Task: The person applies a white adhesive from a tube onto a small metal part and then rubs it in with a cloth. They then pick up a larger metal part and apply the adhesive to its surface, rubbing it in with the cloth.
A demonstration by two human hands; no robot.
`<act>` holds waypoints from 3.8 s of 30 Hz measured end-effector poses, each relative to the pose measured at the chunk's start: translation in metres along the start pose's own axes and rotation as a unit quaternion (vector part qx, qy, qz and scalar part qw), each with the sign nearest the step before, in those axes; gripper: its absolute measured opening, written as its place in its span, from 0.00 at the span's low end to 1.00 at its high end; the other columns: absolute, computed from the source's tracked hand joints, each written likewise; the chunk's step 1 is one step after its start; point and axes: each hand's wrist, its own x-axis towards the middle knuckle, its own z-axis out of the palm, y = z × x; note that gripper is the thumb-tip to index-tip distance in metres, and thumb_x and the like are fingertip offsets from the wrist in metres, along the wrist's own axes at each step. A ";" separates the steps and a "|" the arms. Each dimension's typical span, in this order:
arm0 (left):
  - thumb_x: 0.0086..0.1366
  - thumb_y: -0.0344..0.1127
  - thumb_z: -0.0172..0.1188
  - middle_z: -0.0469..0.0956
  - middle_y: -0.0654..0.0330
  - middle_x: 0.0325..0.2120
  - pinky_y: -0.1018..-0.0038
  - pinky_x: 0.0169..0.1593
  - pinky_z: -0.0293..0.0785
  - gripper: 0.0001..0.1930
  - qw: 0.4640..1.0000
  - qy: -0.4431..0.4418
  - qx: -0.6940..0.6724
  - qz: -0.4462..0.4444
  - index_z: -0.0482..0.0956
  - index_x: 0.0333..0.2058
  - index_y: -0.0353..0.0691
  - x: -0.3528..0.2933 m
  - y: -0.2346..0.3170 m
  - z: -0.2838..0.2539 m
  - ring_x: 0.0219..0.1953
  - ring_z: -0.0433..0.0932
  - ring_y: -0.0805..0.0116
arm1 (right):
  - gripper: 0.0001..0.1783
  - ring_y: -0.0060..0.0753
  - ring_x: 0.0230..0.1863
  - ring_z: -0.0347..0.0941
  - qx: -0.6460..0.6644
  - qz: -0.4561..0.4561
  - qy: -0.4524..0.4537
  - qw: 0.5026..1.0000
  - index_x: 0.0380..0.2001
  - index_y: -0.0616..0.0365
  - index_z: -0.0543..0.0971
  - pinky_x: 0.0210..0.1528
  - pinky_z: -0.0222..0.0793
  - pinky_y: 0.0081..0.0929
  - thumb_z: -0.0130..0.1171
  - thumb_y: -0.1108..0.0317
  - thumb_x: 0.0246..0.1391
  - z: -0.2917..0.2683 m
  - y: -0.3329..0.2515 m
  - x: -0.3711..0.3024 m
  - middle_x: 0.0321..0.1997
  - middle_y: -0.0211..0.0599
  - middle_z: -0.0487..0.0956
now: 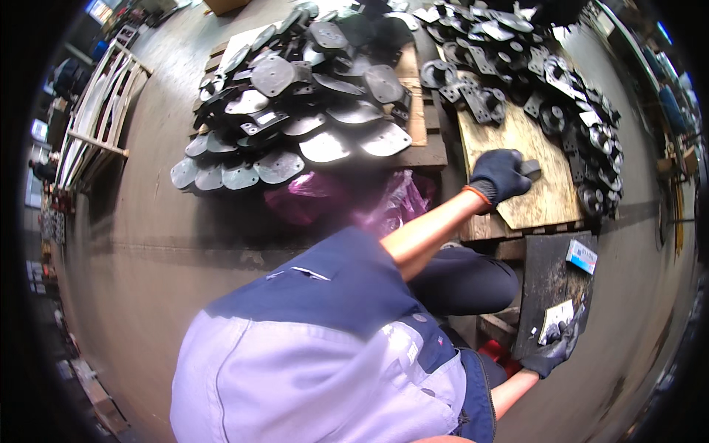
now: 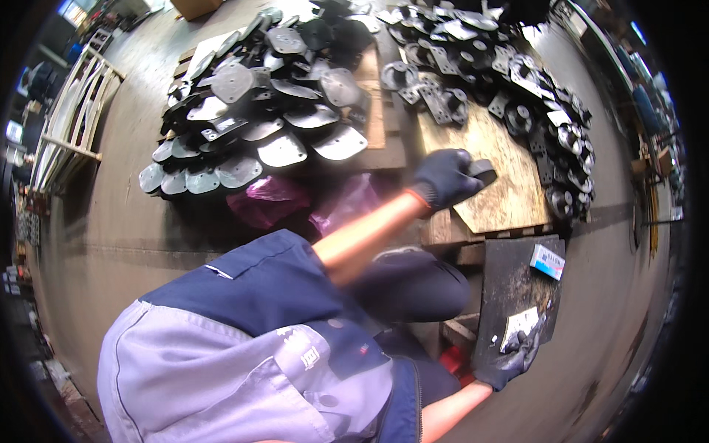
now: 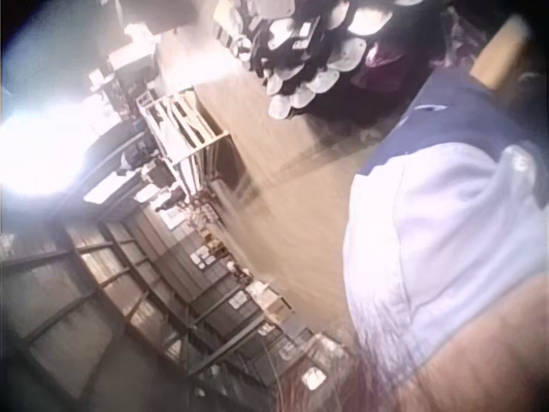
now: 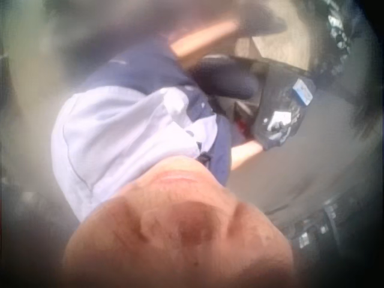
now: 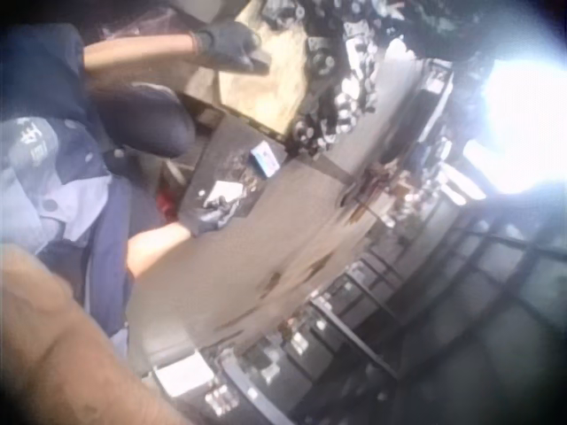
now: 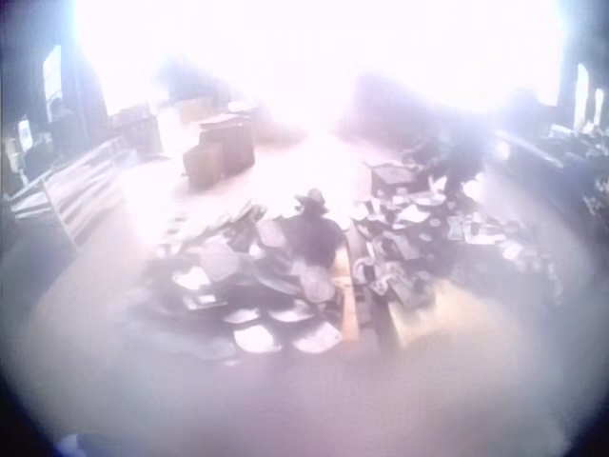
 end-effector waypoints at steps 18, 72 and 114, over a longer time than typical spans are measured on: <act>0.56 0.62 0.55 0.77 0.45 0.48 0.65 0.55 0.68 0.35 0.844 0.418 0.143 -0.302 0.77 0.48 0.33 0.070 -0.353 -0.390 0.53 0.74 0.52 | 0.17 0.22 0.32 0.66 -0.151 -0.083 0.135 0.976 0.47 0.52 0.78 0.33 0.58 0.23 0.49 0.67 0.54 -0.014 -0.034 -0.025 0.37 0.25 0.77; 0.54 0.43 0.59 0.80 0.50 0.31 0.59 0.43 0.73 0.11 0.928 -0.133 0.324 0.124 0.80 0.27 0.41 0.240 -0.084 0.253 0.38 0.78 0.50 | 0.30 0.15 0.30 0.60 0.171 0.051 0.151 0.972 0.63 0.56 0.64 0.36 0.60 0.18 0.52 0.61 0.58 -0.017 -0.022 -0.015 0.40 0.25 0.72; 0.49 0.29 0.62 0.79 0.54 0.33 0.60 0.41 0.73 0.10 0.909 0.063 0.202 0.358 0.78 0.33 0.45 0.310 -0.101 0.309 0.38 0.77 0.51 | 0.24 0.16 0.25 0.57 0.135 0.025 0.181 0.974 0.61 0.58 0.64 0.31 0.59 0.21 0.48 0.63 0.63 -0.021 0.008 0.055 0.33 0.26 0.67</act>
